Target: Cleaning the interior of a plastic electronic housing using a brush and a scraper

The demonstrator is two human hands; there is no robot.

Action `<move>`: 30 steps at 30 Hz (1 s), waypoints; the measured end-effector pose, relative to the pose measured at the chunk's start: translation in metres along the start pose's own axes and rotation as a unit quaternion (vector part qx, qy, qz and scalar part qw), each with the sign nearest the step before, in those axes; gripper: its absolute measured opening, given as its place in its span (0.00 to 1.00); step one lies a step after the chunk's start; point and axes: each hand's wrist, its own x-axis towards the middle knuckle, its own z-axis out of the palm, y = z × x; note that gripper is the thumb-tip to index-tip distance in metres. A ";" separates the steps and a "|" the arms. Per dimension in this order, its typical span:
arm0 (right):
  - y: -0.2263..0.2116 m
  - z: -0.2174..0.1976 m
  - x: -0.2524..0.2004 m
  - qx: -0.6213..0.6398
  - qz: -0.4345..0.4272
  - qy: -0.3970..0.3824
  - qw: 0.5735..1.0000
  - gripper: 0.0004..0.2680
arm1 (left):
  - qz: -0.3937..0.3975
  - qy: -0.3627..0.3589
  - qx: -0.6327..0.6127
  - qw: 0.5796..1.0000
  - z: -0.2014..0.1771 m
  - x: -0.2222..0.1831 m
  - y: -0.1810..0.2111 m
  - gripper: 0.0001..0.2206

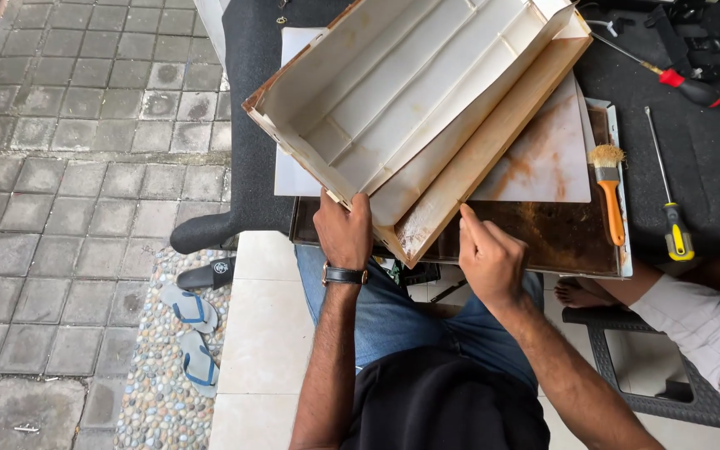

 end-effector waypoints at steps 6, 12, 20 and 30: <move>-0.007 -0.002 0.010 0.001 -0.030 -0.006 1.000 0.10 | -0.016 -0.009 0.003 1.000 0.000 0.006 0.003 0.16; -0.008 -0.003 0.010 -0.016 -0.038 -0.002 0.999 0.10 | -0.019 -0.008 -0.003 1.000 -0.001 0.006 0.002 0.17; 0.007 -0.004 0.031 -0.062 -0.055 0.031 0.996 0.08 | -0.028 -0.011 0.004 1.000 -0.004 0.006 0.011 0.17; 0.014 -0.002 0.031 -0.009 -0.012 0.024 1.000 0.08 | -0.040 -0.017 0.008 0.999 0.000 0.005 0.016 0.19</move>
